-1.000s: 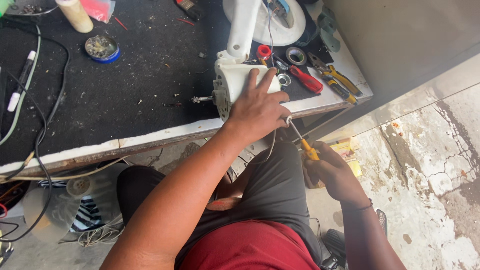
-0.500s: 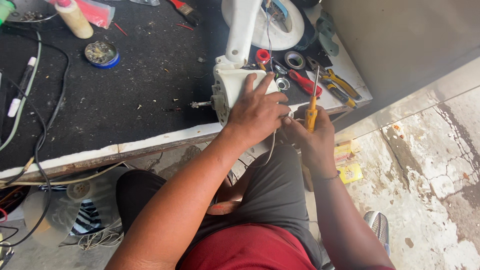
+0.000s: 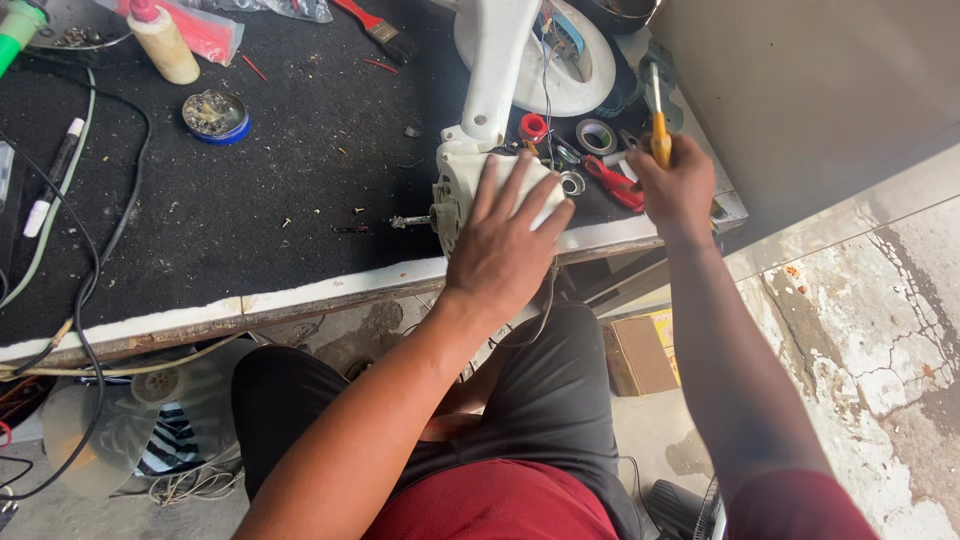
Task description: The person disassembles a white handheld appliance using a yellow screwdriver and a red screwdriver. They remove the outer casing and internal components, placing them on the workbench.
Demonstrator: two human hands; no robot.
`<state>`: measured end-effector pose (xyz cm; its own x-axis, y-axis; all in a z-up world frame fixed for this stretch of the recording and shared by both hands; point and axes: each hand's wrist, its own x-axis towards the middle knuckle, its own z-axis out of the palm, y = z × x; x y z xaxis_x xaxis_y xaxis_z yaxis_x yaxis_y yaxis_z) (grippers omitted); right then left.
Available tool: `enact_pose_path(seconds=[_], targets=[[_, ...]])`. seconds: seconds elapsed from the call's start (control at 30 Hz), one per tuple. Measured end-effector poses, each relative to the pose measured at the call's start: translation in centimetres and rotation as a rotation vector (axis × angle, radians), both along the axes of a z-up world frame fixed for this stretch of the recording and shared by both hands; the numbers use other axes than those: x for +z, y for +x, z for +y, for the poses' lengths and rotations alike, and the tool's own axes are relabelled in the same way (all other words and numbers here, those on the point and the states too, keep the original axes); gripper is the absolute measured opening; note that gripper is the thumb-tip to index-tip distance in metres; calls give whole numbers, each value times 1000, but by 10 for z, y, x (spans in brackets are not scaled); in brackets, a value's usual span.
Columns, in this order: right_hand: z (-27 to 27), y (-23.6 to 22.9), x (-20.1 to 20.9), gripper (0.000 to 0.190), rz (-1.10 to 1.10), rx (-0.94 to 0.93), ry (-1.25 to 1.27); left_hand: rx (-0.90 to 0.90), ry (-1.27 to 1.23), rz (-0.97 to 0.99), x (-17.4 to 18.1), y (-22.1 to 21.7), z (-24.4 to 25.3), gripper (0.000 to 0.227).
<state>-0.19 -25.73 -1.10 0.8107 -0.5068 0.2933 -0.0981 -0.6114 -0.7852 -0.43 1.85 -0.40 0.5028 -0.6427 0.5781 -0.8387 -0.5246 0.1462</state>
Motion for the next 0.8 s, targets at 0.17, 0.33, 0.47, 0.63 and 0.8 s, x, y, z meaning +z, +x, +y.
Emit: enact_pose_path(seconds=[0.17,0.33,0.47,0.63,0.8], targets=[[-12,57,-3,46,144,-108,-180,211,-224,69,0,-19,40,82],[-3,68,-2,49,281,-140,-232,319,-563,253,-34,-39,60,97],[17,40,9,39,99,7,-153,363,-1004,565,-58,-55,59,80],[77,-1,12,36,42,225,207,329,-1103,1239,-55,-54,53,92],[89,-11,-5,42,122,244,472,213,-1010,1208,-41,-47,47,85]])
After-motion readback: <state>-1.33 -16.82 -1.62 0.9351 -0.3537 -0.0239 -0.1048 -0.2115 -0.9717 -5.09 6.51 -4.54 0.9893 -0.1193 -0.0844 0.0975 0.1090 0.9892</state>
